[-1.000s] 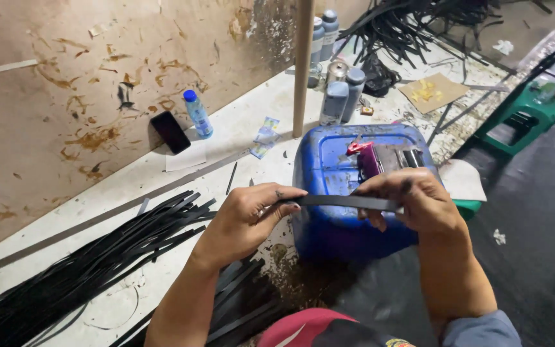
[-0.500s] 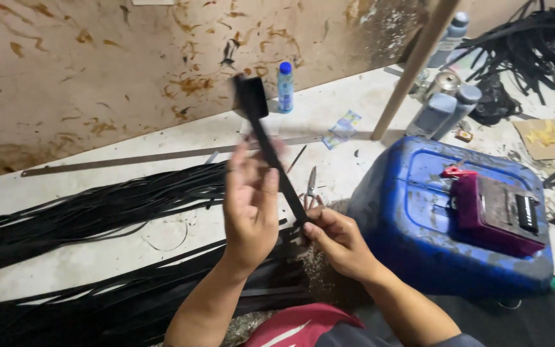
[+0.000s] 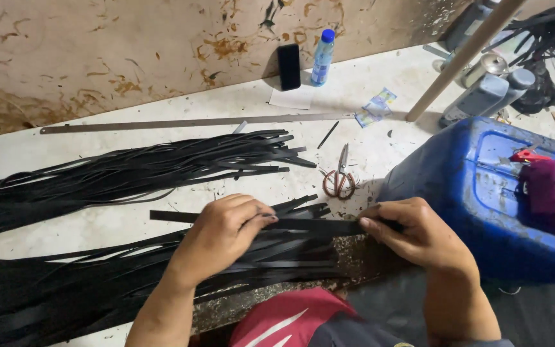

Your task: The person picks up black rubber strips from a table, presses them into a small device on a blue container, and then hangs the strips on a wall using colorful clothespins. The process is repeated for multiple strips.

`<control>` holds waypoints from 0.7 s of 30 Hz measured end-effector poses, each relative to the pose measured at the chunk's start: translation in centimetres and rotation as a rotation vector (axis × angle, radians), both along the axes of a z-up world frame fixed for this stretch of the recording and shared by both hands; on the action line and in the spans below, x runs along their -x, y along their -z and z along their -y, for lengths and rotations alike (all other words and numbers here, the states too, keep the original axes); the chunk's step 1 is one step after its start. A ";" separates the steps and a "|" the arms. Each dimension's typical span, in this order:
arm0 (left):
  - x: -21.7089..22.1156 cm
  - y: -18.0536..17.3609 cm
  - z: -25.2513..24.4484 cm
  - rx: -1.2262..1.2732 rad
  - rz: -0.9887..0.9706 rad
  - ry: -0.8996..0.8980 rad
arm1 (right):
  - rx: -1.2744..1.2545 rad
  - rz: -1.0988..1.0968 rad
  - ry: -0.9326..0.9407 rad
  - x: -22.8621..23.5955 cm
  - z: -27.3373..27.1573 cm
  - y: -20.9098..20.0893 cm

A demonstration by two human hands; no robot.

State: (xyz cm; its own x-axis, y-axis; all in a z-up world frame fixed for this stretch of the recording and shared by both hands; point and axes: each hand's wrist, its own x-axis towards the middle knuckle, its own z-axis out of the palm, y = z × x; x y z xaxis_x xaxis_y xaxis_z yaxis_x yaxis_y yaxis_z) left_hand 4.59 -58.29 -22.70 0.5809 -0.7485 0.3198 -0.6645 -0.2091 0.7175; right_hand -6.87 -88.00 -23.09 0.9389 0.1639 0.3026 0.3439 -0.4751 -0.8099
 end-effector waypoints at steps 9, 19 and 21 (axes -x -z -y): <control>-1.3 -0.9 -1.6 0.064 -0.185 0.168 | 0.059 0.008 0.045 2.0 -2.2 -2.0; -1.5 -1.6 0.1 0.017 -0.137 0.268 | -0.016 -0.001 0.124 2.2 -4.7 -0.8; -0.5 -1.5 2.0 0.084 -0.157 0.375 | -0.043 0.028 0.100 1.1 -6.8 -0.9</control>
State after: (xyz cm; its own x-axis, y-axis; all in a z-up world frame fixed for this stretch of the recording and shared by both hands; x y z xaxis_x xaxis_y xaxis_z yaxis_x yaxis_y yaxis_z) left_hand 5.09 -60.28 -21.18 0.3191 -0.8929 0.3177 -0.5647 0.0901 0.8203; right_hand -7.98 -81.18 -22.15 0.9411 0.0565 0.3333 0.3191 -0.4735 -0.8209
